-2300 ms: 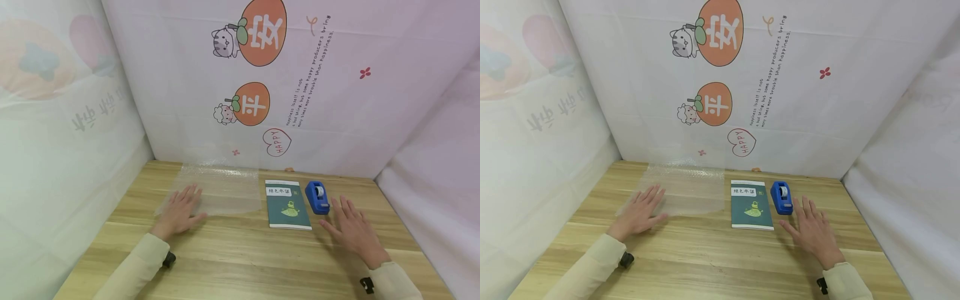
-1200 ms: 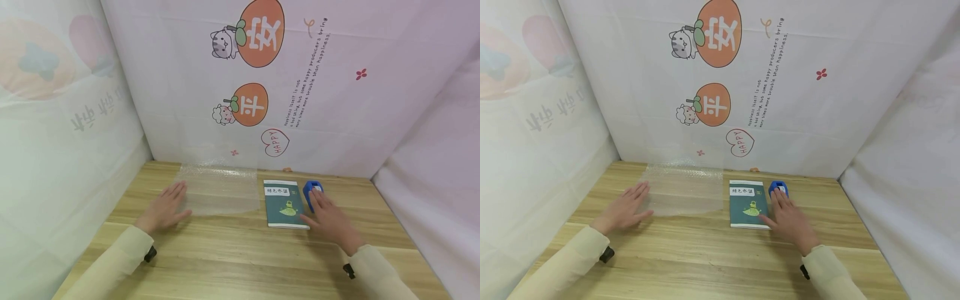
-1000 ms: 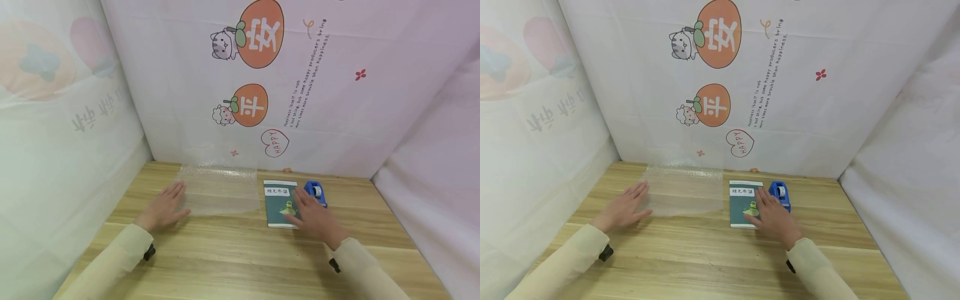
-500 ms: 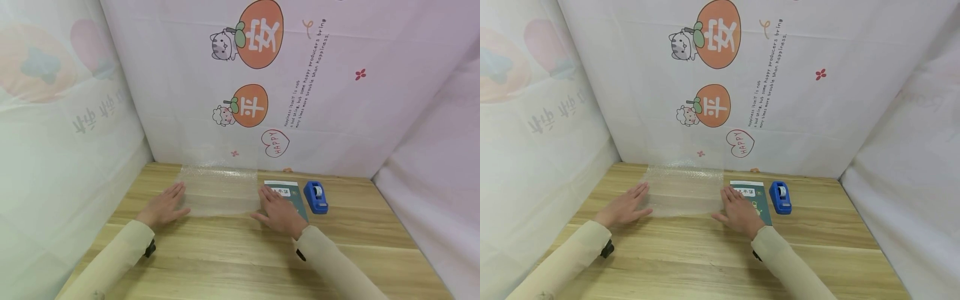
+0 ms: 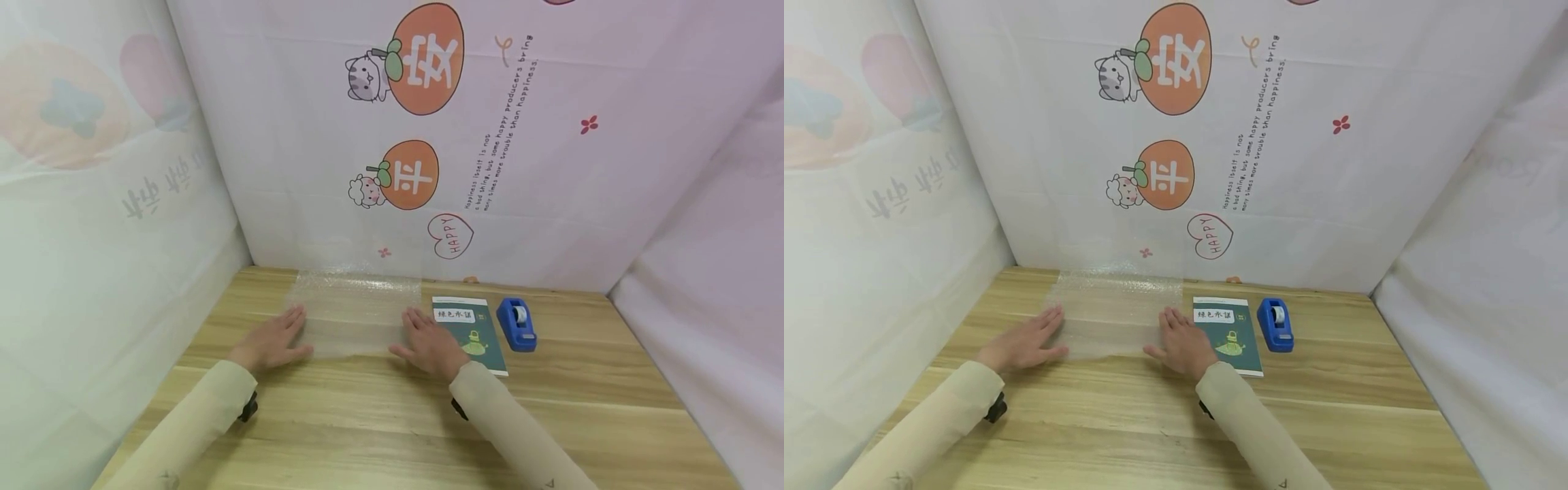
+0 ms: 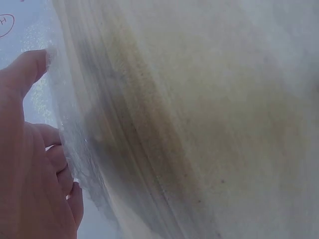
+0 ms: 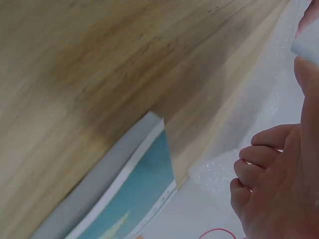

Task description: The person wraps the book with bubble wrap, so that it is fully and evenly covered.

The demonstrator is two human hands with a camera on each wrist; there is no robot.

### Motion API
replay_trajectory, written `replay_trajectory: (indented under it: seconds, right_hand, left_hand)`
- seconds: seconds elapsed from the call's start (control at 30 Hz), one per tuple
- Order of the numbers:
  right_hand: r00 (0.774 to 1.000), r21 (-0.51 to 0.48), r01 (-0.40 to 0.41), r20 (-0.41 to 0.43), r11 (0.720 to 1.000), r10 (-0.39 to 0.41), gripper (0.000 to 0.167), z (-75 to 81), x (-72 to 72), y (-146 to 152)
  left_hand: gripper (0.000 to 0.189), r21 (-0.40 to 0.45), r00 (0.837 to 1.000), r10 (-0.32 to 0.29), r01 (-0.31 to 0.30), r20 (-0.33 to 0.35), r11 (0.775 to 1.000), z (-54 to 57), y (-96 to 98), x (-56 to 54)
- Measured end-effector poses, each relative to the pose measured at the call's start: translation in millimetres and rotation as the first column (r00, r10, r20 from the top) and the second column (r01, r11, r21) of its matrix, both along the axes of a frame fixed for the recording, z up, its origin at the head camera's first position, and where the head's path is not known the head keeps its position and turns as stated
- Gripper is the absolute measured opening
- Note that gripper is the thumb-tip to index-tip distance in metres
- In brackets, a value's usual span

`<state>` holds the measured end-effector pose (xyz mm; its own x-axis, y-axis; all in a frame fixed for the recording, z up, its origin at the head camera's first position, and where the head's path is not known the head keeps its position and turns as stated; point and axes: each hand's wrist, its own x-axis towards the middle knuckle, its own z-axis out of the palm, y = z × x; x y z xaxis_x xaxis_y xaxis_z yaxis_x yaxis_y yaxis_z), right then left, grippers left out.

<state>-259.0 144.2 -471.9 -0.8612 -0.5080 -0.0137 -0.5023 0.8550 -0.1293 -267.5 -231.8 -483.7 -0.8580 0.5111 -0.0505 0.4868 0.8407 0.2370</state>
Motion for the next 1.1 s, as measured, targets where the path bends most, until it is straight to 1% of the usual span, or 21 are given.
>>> replay_trajectory:
  seconds: [0.27,0.4,0.5,0.67,0.77,0.87,0.97,1.1]
  right_hand:
    - [0.997,-0.002,0.044,0.067,0.999,-0.044,0.087,-9.9,-5.6,-7]
    - [0.993,0.015,0.055,0.099,0.998,-0.056,0.087,-14.6,-5.6,-6]
    - [0.991,0.033,0.049,0.121,0.998,-0.052,0.088,-17.6,-5.0,-5]
    - [0.991,0.041,0.031,0.127,0.999,-0.036,0.089,-20.3,-5.6,-4]
    - [0.991,0.034,0.030,0.126,0.999,-0.034,0.089,-22.1,-8.9,-2]
    - [0.989,0.029,0.039,0.145,0.999,-0.042,0.090,-23.5,-14.4,2]
    - [0.983,0.027,0.053,0.176,0.998,-0.056,0.092,-22.2,-18.1,4]
    - [0.981,0.023,0.063,0.182,0.998,-0.066,0.093,-18.2,-18.7,6]
  left_hand:
    - [0.090,0.010,0.999,-0.006,0.006,0.052,1.000,-3.7,-0.3,0.3]
    - [0.090,0.017,0.995,0.004,-0.006,0.097,1.000,-3.2,1.3,1.7]
    - [0.090,0.017,0.993,0.007,-0.009,0.122,1.000,-2.7,3.1,4.1]
    - [0.088,0.034,0.991,0.008,-0.012,0.132,0.999,-2.6,5.7,7.8]
    - [0.088,0.048,0.989,0.022,-0.029,0.149,0.998,-2.8,8.3,9.3]
    - [0.088,0.055,0.985,0.039,-0.049,0.167,0.997,-3.9,11.7,10.3]
    - [0.089,0.059,0.984,0.045,-0.056,0.173,0.997,-8.7,14.3,9.5]
    - [0.091,0.062,0.985,0.041,-0.052,0.166,0.997,-15.3,19.6,9.0]
